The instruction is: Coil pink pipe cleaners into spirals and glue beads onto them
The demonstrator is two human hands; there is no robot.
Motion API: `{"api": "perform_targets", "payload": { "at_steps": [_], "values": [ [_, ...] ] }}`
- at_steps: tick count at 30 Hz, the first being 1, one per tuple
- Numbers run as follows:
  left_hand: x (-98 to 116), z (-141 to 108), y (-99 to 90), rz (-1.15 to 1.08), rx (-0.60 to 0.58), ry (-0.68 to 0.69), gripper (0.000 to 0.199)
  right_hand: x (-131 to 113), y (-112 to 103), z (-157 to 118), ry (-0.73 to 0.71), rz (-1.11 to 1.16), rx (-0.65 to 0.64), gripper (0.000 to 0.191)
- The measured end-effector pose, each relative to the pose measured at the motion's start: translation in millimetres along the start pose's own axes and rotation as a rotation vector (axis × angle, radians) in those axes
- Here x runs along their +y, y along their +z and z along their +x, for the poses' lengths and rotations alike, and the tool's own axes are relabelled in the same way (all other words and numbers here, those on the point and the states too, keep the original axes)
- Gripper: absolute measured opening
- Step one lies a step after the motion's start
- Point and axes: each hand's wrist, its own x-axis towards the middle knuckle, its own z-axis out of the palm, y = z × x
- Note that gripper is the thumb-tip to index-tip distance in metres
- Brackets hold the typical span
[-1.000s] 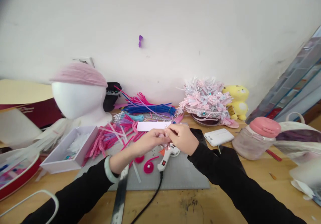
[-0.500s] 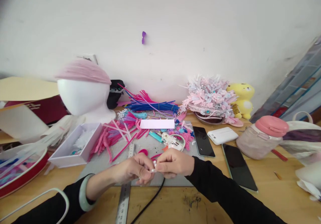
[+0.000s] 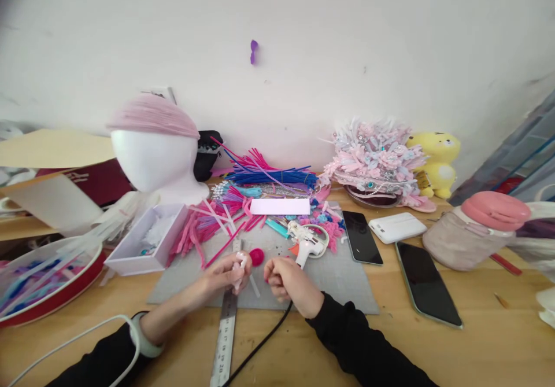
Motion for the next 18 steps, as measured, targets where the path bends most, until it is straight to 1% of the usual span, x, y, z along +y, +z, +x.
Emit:
{"api": "perform_targets", "payload": {
  "at_steps": [2, 4, 6, 8, 10, 12, 14, 16, 18],
  "values": [
    [0.0, -2.4, 3.5, 0.136, -0.006, -0.015, 0.027, 4.3, 4.0, 0.0, -0.093, -0.206, 0.057, 0.02],
    [0.3, -5.0, 7.6, 0.263, 0.006, -0.032, 0.025, 7.3, 7.1, -3.2, -0.246, -0.478, 0.143, 0.028],
    [-0.7, -7.2, 12.1, 0.33, 0.011, -0.027, 0.023, 9.9, 9.7, -6.5, -0.347, -0.723, 0.184, 0.033],
    [-3.8, -9.0, 16.0, 0.339, -0.014, -0.029, 0.023, 12.4, 10.5, -8.3, -0.371, -0.89, 0.155, 0.036],
    [-7.8, -10.7, 18.8, 0.329, -0.021, -0.061, 0.021, 14.7, 9.2, -8.8, -0.389, -0.971, 0.102, 0.037],
    [-10.9, -12.4, 20.2, 0.312, -0.005, -0.101, 0.02, 16.9, 6.8, -8.6, -0.408, -0.976, 0.058, 0.037],
    [-12.2, -13.9, 20.0, 0.25, -0.012, -0.132, 0.02, 19.5, 5.1, -8.4, -0.381, -0.881, 0.019, 0.037],
    [-11.9, -14.7, 18.3, 0.113, -0.048, -0.158, 0.023, 22.2, 5.3, -8.7, -0.299, -0.649, -0.056, 0.036],
    [-11.2, -14.3, 15.5, -0.046, -0.062, -0.166, 0.026, 23.9, 7.6, -9.4, -0.199, -0.325, -0.159, 0.033]
  ]
}}
